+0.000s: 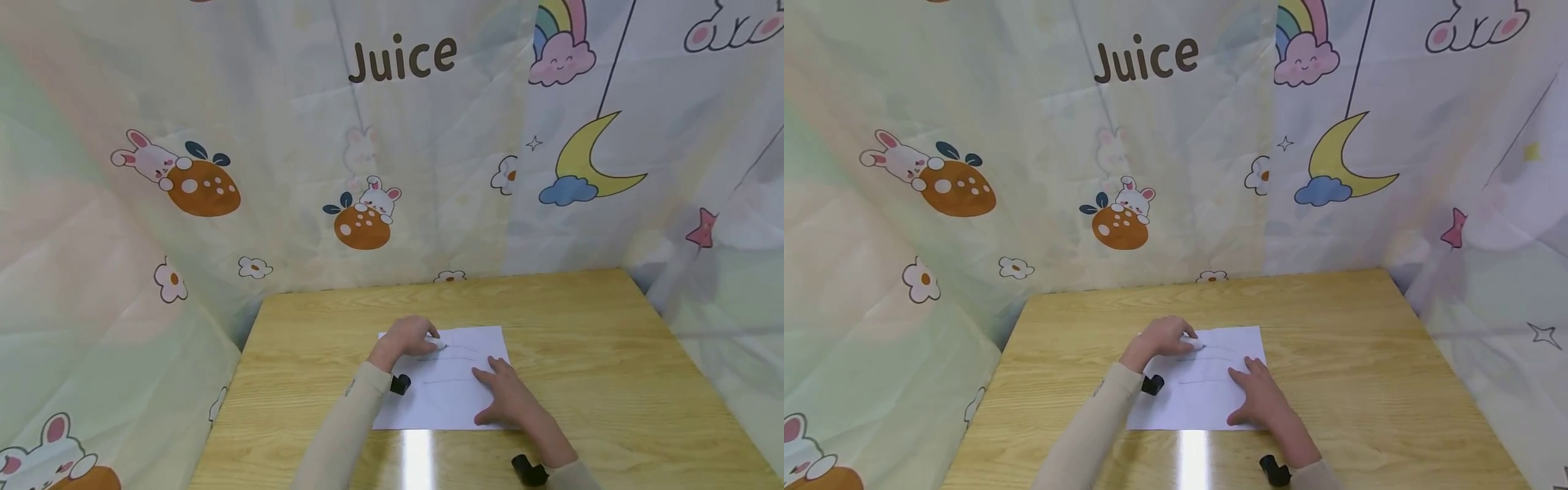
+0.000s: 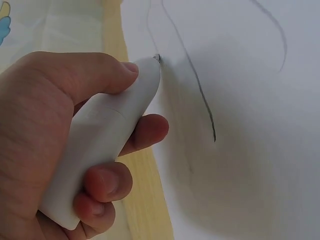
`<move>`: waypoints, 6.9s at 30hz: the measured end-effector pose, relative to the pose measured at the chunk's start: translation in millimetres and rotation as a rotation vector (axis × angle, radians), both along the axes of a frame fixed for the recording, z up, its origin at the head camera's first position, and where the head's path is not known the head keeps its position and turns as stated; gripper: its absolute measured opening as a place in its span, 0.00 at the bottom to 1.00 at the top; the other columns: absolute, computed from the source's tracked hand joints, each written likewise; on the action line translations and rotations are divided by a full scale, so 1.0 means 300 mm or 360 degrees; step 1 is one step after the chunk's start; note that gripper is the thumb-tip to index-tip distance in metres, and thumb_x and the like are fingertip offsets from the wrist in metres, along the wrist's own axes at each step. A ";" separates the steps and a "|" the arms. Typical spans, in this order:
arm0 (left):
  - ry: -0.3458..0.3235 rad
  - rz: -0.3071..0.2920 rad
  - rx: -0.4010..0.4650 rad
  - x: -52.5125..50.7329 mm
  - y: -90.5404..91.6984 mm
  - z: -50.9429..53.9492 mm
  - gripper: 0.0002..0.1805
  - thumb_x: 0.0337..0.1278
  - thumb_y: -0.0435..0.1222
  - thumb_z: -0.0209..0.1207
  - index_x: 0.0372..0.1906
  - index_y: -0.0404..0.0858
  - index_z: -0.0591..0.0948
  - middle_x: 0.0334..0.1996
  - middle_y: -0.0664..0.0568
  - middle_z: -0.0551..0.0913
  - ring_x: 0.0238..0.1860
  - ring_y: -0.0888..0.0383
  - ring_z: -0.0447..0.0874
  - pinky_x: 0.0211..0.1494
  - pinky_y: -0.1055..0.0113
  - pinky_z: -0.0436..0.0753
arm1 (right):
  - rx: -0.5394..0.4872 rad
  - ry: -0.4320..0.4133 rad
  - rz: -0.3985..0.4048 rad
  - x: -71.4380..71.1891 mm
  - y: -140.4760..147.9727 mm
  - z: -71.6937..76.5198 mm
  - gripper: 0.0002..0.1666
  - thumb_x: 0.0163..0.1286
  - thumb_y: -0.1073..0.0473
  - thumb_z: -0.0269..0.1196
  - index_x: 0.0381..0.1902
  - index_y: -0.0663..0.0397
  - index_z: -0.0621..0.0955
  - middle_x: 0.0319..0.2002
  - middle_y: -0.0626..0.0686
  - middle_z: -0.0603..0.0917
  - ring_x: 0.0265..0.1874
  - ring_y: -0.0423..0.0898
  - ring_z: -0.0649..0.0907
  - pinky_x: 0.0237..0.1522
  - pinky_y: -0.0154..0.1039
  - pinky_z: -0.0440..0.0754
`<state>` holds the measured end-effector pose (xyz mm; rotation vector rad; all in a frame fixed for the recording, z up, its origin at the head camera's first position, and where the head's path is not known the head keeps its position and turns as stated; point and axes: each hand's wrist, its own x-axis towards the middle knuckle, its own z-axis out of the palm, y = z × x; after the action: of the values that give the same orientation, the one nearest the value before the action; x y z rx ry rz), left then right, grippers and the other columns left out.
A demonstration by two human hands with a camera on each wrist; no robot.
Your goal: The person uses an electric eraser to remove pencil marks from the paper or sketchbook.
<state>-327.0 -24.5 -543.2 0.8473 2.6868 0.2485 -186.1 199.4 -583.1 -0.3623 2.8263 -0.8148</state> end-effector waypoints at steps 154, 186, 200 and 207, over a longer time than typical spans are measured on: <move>0.0068 -0.0023 -0.0103 0.036 0.074 0.032 0.14 0.59 0.47 0.62 0.48 0.52 0.87 0.47 0.62 0.84 0.44 0.64 0.80 0.42 0.66 0.78 | -0.0015 -0.0038 0.0048 0.006 -0.004 0.005 0.55 0.39 0.49 0.82 0.65 0.62 0.73 0.68 0.74 0.59 0.69 0.72 0.53 0.63 0.66 0.56; 0.0035 -0.0084 -0.0126 0.000 0.077 0.030 0.13 0.57 0.47 0.62 0.47 0.56 0.87 0.46 0.65 0.83 0.42 0.66 0.79 0.42 0.66 0.78 | -0.0051 0.0039 0.0078 0.012 0.001 0.010 0.54 0.39 0.51 0.82 0.63 0.64 0.74 0.67 0.76 0.59 0.67 0.74 0.55 0.63 0.65 0.58; 0.0057 -0.0091 -0.0090 0.003 0.129 0.014 0.13 0.56 0.46 0.63 0.46 0.54 0.88 0.45 0.65 0.84 0.40 0.68 0.78 0.43 0.69 0.77 | -0.0030 0.0019 0.0057 0.009 0.015 0.009 0.54 0.38 0.50 0.82 0.63 0.65 0.74 0.67 0.77 0.59 0.67 0.75 0.54 0.62 0.67 0.57; 0.0021 -0.0031 -0.0095 0.004 0.105 0.009 0.13 0.57 0.47 0.64 0.47 0.55 0.87 0.46 0.65 0.83 0.40 0.68 0.78 0.43 0.69 0.77 | -0.0029 0.0049 0.0086 0.010 0.010 0.017 0.54 0.37 0.50 0.82 0.62 0.65 0.75 0.65 0.78 0.60 0.66 0.76 0.56 0.61 0.68 0.57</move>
<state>-325.6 7.1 -540.7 0.8601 2.6823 0.1580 -183.0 202.6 -578.1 -0.4557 2.8255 -0.8315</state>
